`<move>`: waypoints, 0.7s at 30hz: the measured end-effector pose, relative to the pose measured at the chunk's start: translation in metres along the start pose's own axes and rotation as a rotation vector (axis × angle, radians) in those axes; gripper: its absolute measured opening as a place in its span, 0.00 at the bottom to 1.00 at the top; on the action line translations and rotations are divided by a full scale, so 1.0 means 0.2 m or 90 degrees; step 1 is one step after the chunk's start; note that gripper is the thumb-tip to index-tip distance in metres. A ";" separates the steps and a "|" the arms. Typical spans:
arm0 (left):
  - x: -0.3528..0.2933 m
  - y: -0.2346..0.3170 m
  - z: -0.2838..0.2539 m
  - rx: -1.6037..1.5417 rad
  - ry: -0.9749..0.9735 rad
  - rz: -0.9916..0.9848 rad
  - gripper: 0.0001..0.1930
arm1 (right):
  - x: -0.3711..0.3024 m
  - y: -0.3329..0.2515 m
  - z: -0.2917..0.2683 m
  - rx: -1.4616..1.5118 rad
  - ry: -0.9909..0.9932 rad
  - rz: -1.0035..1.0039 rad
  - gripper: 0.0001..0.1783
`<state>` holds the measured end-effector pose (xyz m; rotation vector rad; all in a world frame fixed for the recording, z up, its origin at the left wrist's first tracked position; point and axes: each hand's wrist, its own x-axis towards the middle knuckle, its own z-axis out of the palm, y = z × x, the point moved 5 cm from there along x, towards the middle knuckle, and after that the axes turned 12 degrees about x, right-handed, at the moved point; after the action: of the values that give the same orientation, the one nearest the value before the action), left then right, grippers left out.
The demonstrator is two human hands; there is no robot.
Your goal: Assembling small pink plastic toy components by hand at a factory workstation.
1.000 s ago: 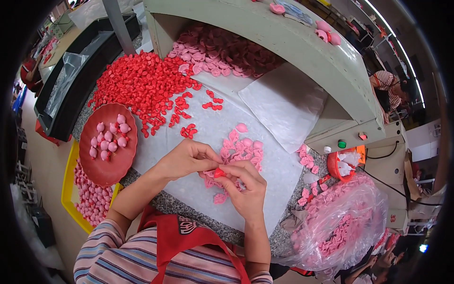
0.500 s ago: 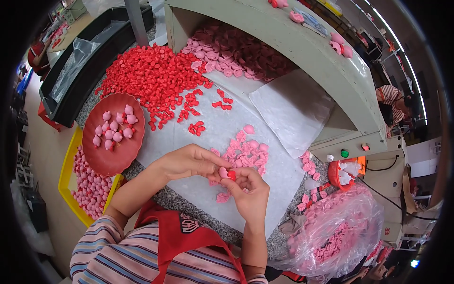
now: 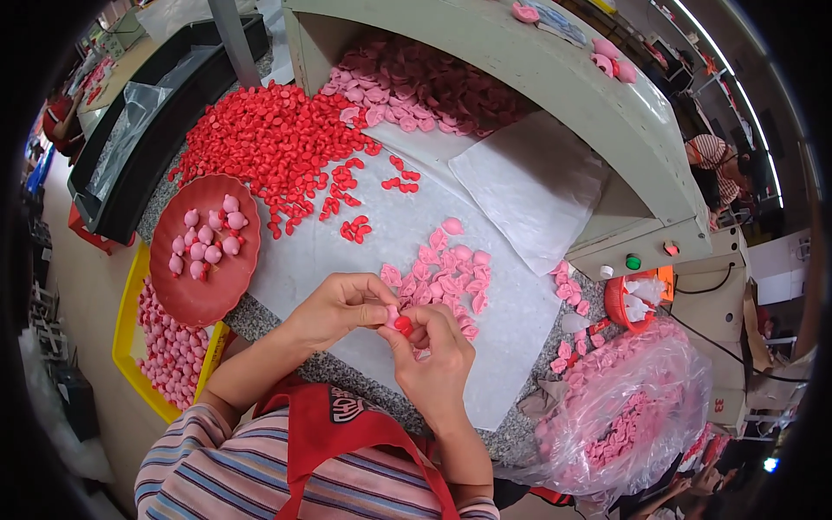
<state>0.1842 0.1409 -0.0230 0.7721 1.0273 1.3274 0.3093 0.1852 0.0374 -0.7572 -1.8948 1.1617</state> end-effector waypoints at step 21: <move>0.02 0.00 0.05 0.145 0.055 0.075 0.10 | 0.01 0.13 -0.02 -0.017 0.039 -0.052 0.10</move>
<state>0.1920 0.1459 -0.0194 0.9653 1.2330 1.3684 0.3144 0.1995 0.0161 -0.7142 -1.8763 1.0533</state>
